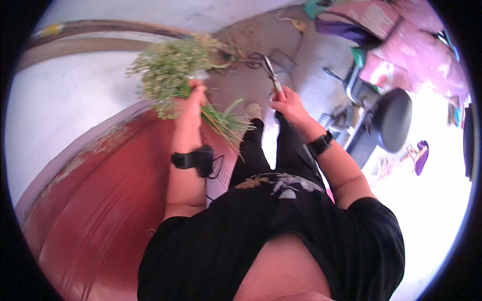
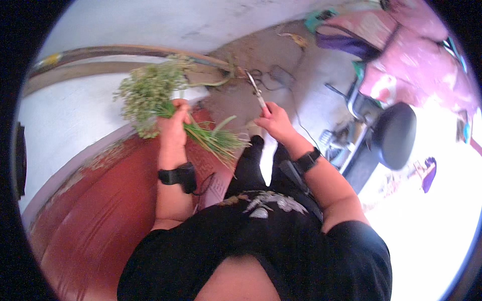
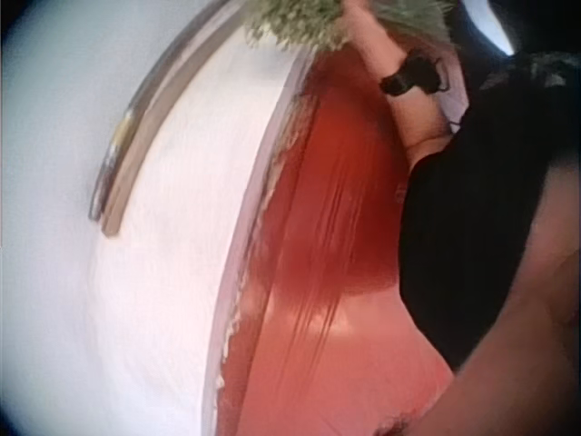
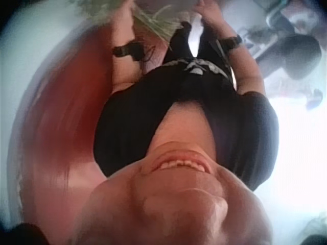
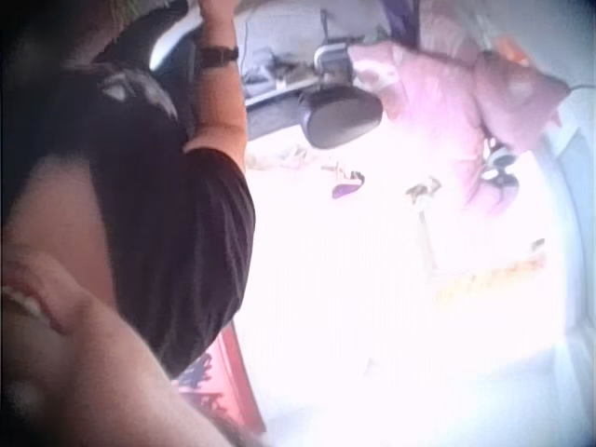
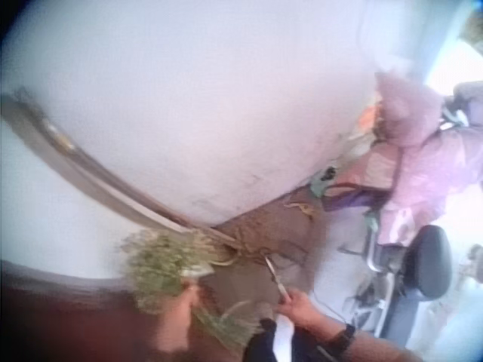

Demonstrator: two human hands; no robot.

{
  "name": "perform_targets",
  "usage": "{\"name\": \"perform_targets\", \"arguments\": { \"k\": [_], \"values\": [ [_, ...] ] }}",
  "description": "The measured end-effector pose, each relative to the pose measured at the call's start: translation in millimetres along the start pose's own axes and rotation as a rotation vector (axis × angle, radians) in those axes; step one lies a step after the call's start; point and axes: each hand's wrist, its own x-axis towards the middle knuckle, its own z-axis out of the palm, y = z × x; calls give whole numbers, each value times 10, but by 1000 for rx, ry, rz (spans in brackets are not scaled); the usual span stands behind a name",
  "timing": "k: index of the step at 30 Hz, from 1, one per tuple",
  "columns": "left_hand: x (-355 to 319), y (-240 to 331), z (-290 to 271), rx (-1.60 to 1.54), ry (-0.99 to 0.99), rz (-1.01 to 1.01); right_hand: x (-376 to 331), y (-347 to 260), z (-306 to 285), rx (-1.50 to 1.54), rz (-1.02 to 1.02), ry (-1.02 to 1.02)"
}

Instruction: The person uses pruning shears to trim a bunch of flowering green plants in a garden area, then carries the trimmed bunch into a garage and places it on the floor.

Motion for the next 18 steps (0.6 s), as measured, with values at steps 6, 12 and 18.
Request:
{"name": "perform_targets", "arguments": {
  "k": [6, 12, 18],
  "values": [
    [-48, -122, 223, -1, -69, -97, -521, 363, -592, -281, 131, 210],
    [-386, -227, 1027, 8, -382, -111, -1404, 534, -1174, -240, 216, 432],
    [-838, -496, 1872, 62, -746, -249, -2162, 895, -1315, -258, 245, 679]
  ]
}}
